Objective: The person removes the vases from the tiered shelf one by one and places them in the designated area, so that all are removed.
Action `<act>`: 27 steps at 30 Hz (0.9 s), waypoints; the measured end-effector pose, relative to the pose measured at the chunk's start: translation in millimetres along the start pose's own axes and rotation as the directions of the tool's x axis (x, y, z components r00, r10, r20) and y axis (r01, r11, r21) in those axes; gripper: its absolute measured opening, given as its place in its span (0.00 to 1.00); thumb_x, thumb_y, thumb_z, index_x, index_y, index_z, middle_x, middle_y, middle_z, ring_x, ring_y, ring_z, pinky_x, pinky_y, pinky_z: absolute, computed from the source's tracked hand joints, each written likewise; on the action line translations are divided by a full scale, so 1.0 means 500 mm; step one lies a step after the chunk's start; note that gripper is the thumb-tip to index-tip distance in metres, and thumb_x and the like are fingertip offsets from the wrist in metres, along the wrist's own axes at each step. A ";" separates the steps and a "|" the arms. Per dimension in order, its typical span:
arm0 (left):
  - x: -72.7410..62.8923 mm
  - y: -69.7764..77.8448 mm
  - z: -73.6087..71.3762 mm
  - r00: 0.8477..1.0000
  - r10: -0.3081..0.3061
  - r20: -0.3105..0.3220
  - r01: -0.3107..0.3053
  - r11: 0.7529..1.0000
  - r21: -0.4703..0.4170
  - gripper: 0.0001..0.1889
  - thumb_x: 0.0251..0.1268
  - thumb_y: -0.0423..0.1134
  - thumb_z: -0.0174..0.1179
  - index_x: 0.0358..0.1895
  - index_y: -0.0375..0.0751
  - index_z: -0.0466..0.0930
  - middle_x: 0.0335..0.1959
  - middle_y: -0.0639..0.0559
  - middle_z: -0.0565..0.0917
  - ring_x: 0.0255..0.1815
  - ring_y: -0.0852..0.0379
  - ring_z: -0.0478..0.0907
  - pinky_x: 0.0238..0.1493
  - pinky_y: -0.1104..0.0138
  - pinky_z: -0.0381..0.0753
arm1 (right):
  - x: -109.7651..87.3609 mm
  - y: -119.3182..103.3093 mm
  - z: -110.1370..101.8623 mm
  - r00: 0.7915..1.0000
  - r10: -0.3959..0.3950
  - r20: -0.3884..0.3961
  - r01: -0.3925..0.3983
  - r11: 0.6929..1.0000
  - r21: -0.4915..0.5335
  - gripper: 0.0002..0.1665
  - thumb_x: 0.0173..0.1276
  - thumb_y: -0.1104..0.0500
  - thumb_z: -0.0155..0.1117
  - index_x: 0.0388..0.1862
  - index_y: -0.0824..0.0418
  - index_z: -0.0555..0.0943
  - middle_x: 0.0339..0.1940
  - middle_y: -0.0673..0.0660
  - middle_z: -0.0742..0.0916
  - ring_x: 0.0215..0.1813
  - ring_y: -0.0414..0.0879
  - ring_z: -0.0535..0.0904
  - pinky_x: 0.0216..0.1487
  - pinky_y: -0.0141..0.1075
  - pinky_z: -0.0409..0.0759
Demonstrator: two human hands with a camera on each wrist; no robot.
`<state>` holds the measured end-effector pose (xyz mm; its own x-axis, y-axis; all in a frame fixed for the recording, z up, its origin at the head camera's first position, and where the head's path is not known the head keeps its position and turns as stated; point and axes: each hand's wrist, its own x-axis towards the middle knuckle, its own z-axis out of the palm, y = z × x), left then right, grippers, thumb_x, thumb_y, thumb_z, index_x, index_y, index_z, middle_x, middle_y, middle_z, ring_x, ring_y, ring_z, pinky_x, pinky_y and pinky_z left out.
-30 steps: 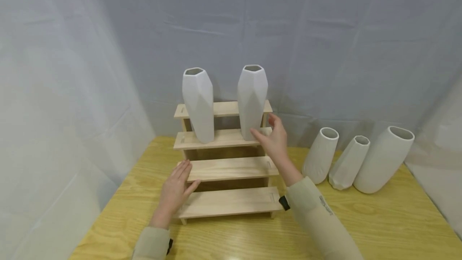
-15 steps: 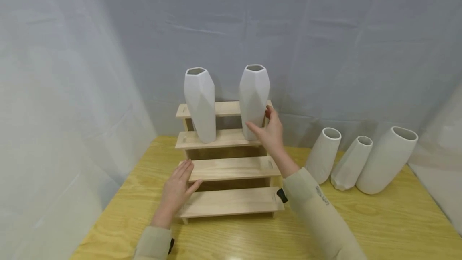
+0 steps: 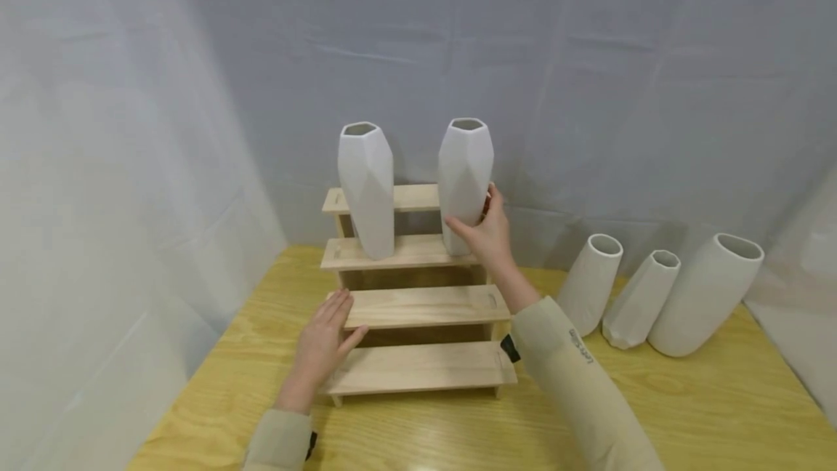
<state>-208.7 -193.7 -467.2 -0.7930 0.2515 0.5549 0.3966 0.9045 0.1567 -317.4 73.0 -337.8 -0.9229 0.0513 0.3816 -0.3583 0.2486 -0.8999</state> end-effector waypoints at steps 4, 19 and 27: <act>0.000 0.000 0.000 1.000 -0.007 0.006 0.007 1.000 -0.004 0.34 0.60 0.55 0.50 0.58 0.28 0.65 0.60 0.36 0.65 0.61 0.42 0.61 0.61 0.54 0.60 | -0.001 -0.001 0.001 1.000 -0.015 -0.009 0.015 1.000 -0.020 0.52 0.47 0.59 0.72 0.66 0.63 0.51 0.58 0.64 0.71 0.55 0.53 0.69 0.53 0.42 0.72; 0.002 0.003 0.002 1.000 -0.001 -0.003 0.001 1.000 -0.010 0.34 0.62 0.57 0.47 0.57 0.27 0.66 0.59 0.35 0.66 0.60 0.42 0.61 0.61 0.55 0.60 | -0.007 0.001 0.002 0.994 -0.062 -0.093 0.058 0.997 -0.048 0.48 0.45 0.58 0.72 0.62 0.64 0.58 0.53 0.65 0.74 0.53 0.54 0.72 0.50 0.43 0.74; 0.005 0.003 0.003 1.000 0.019 -0.015 -0.019 1.000 0.002 0.34 0.62 0.58 0.45 0.57 0.27 0.67 0.59 0.36 0.66 0.61 0.43 0.62 0.61 0.56 0.60 | -0.009 0.005 0.006 0.983 -0.110 -0.150 0.105 0.994 -0.038 0.47 0.44 0.59 0.73 0.61 0.65 0.60 0.52 0.66 0.75 0.51 0.54 0.73 0.49 0.44 0.75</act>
<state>-210.5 -191.1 -466.9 -0.7785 0.2631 0.5698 0.4101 0.9006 0.1444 -314.5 70.3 -342.3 -0.8463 0.1683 0.5054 -0.4478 0.2890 -0.8462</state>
